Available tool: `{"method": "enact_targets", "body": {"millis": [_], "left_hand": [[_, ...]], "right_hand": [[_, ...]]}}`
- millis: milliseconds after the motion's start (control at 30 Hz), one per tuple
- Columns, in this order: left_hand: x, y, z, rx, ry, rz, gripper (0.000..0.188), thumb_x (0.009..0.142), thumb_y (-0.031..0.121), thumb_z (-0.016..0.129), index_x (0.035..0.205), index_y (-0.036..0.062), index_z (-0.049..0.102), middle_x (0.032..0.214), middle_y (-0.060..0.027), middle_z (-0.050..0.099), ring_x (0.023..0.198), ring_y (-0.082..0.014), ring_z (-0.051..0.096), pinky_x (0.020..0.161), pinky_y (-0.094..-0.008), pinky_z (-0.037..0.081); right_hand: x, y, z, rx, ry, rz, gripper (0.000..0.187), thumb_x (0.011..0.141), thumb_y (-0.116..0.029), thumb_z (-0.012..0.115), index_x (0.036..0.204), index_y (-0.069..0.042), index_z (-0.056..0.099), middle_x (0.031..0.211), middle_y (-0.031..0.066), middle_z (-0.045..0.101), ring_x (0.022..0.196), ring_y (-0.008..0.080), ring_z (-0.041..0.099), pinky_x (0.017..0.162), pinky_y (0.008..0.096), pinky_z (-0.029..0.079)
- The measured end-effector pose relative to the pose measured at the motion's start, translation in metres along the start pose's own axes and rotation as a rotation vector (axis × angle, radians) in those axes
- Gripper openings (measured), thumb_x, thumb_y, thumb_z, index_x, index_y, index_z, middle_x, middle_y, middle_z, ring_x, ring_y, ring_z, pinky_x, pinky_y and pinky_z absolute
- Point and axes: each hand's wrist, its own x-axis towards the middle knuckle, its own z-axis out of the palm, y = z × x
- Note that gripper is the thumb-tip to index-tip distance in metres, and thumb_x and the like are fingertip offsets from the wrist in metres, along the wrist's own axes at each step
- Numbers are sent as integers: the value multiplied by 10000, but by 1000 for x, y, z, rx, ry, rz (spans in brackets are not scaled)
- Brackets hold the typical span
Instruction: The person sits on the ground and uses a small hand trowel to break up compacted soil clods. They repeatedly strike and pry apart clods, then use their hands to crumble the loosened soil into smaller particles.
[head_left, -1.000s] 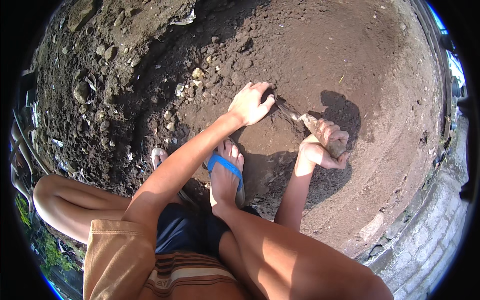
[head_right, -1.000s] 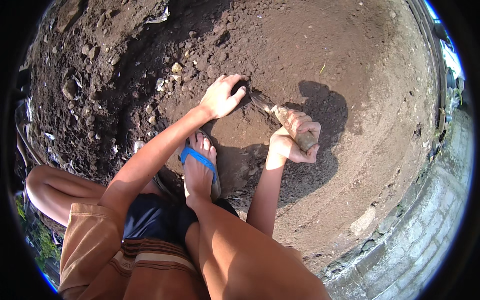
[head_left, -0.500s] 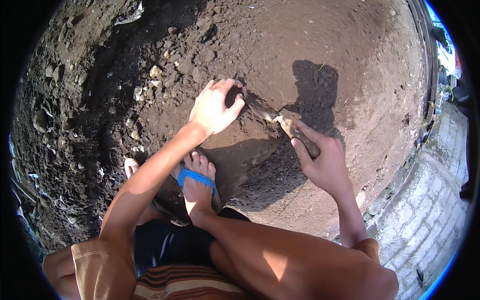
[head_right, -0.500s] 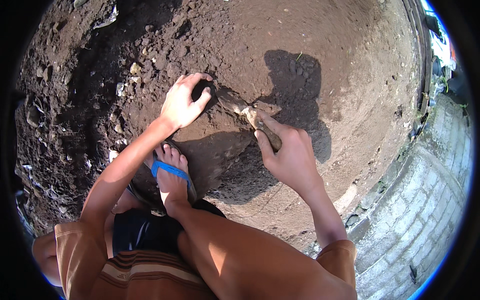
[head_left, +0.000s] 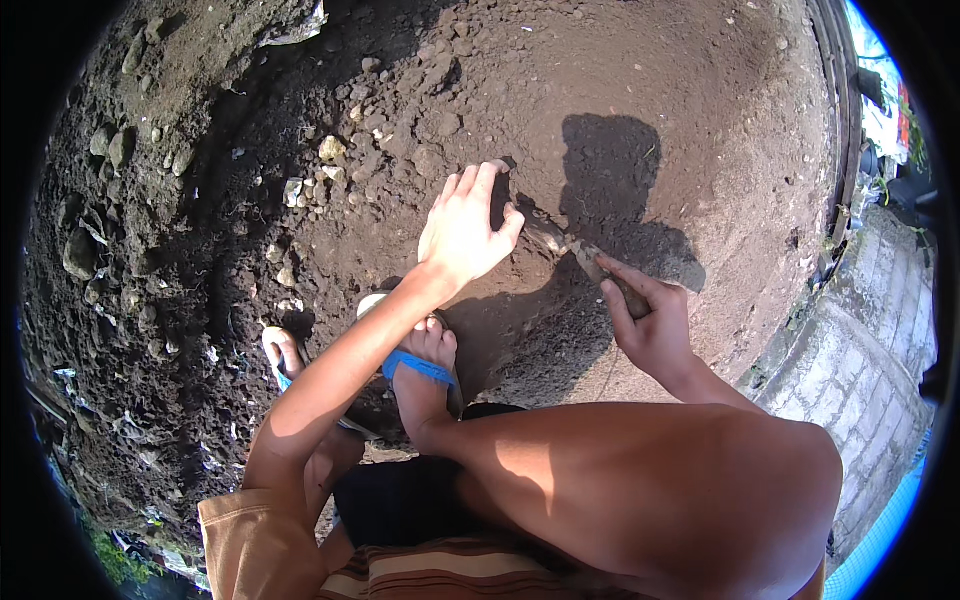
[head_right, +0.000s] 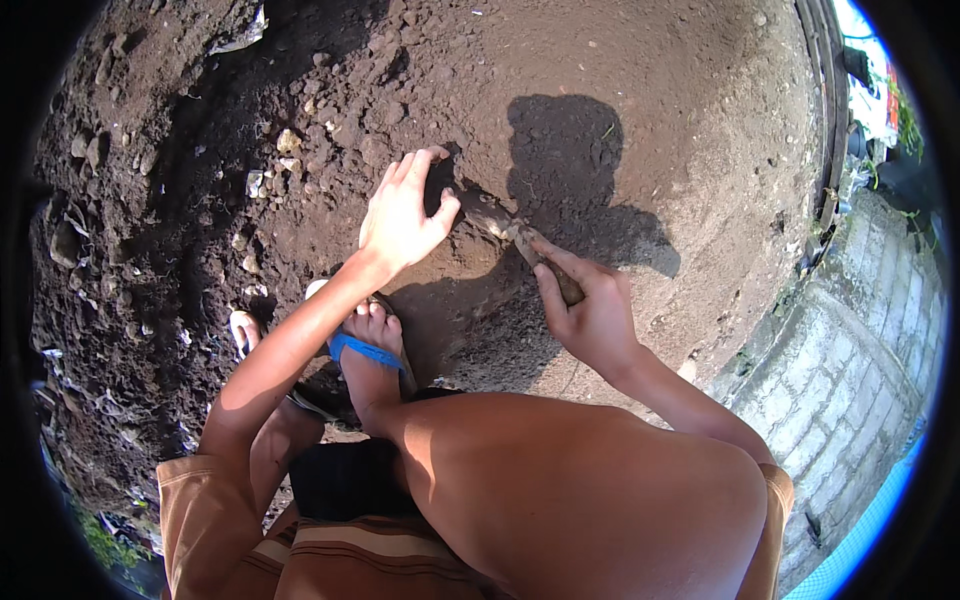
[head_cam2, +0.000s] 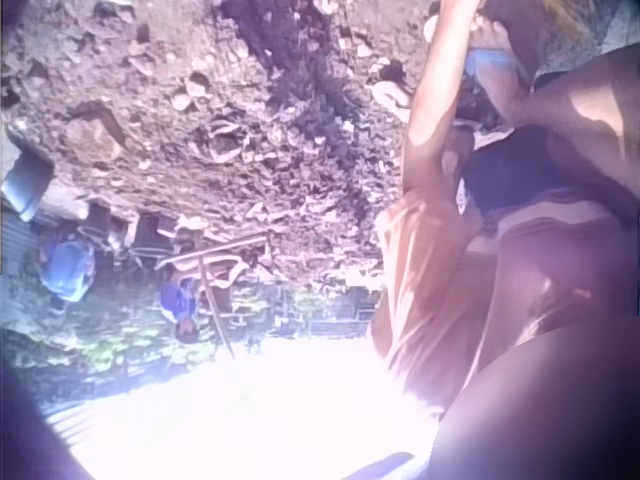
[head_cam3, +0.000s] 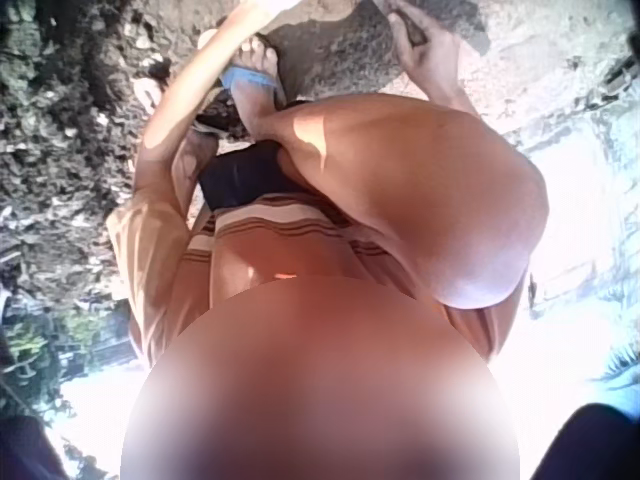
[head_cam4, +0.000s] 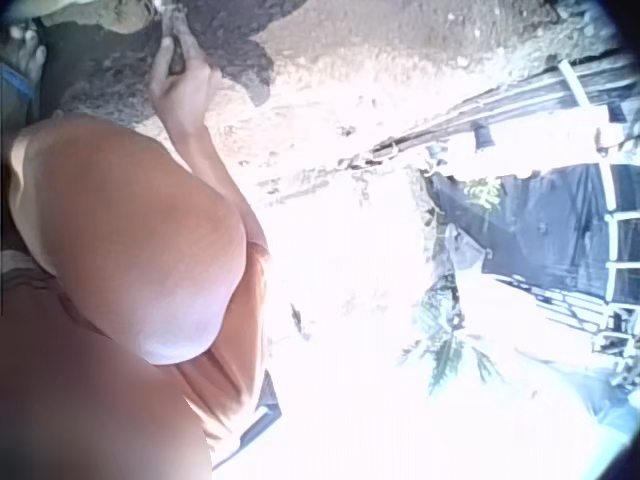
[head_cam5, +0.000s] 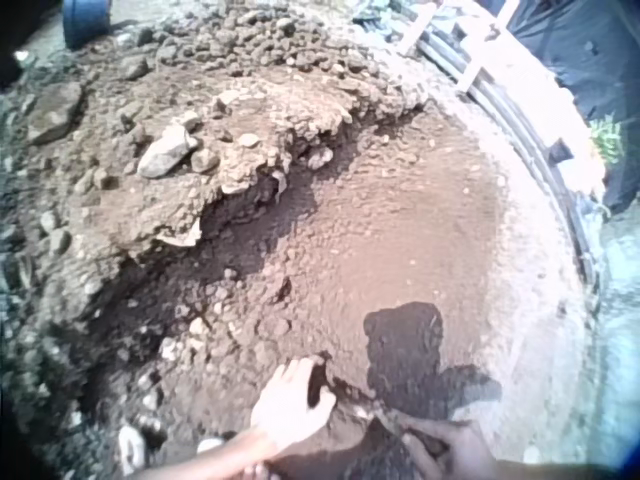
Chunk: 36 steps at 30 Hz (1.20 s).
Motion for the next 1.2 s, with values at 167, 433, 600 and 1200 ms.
{"method": "enact_targets", "body": {"millis": [167,433,600,1200], "left_hand": [[-1,-3,1,-63,84,-32,487,858,206,628,1310,44,547,1246,-220,573,1166,-422,546,1052,-509,458],[5,-21,4,-132,85,6,517,882,191,612,1364,23,529,1300,-227,585,1260,-406,554,1110,-473,434],[7,-27,5,-173,74,17,554,889,196,593,1399,-6,511,1339,-267,592,1309,-440,540,1122,-491,443],[10,-23,8,-111,106,-39,496,890,205,630,1348,33,550,1269,-246,638,1237,-428,583,1087,-489,463]], "right_hand": [[-21,31,37,118,348,-112,233,989,-59,677,1195,18,755,849,146,777,694,65,667,617,251,520],[-44,48,116,276,371,144,421,1000,-76,672,1416,-24,639,1124,182,780,995,109,709,844,269,556],[-42,10,64,161,327,-70,440,975,-152,714,1384,-1,652,1127,259,758,1091,242,751,900,339,568],[1,-12,52,-85,363,-88,274,964,-262,688,1148,-80,775,967,223,741,855,406,734,777,447,607]]}}
